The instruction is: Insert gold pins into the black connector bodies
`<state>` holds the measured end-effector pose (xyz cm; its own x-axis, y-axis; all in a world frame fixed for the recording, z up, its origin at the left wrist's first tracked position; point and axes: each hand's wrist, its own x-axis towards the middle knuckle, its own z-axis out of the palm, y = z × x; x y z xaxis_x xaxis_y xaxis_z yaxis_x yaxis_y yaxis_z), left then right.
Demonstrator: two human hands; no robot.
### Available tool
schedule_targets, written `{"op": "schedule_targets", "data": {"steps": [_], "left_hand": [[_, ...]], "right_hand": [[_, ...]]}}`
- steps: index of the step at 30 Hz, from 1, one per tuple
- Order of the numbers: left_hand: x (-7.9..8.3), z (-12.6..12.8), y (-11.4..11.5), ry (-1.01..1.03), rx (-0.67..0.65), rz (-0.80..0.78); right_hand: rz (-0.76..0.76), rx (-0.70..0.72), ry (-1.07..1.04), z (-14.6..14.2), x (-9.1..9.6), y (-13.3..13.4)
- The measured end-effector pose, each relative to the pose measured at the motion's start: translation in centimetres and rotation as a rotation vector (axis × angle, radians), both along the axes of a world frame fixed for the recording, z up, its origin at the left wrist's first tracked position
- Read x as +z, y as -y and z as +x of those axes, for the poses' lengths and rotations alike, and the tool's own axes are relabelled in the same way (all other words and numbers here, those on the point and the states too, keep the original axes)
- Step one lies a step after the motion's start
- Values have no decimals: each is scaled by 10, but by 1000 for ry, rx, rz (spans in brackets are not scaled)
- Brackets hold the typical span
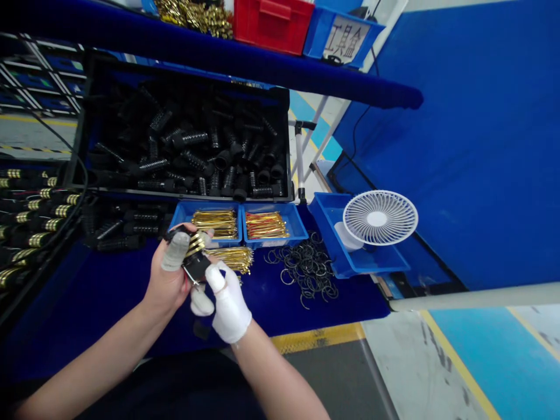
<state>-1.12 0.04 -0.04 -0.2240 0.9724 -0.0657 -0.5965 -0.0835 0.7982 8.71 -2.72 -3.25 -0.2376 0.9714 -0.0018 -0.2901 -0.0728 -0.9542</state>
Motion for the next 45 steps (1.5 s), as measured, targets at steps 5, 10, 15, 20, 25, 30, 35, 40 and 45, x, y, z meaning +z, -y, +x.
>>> {"op": "schedule_targets", "data": {"steps": [5, 10, 15, 20, 25, 30, 35, 40, 45], "left_hand": [[-11, 4, 2, -56, 37, 63], [-14, 13, -2, -14, 136, 33], [-9, 8, 2, 65, 35, -158], [-17, -19, 2, 153, -122, -233], [-17, -29, 2, 229, -217, -306], [-15, -10, 15, 257, -495, -459], [-31, 4, 24, 229, -540, -523], [-41, 14, 27, 126, -590, -461], [-37, 26, 30, -224, -490, -228]], "right_hand": [[270, -219, 390, 0, -4, -1], [652, -312, 928, 4, -15, -2], [764, -212, 1108, 7, -15, 9], [808, 13, 1100, 48, -25, 6], [339, -175, 1561, 115, -38, -28], [239, -167, 1714, 140, -50, -44], [301, -475, 1439, 154, -56, -42], [538, -623, 1033, 147, -44, -30], [864, -511, 854, 119, -34, -6]]}}
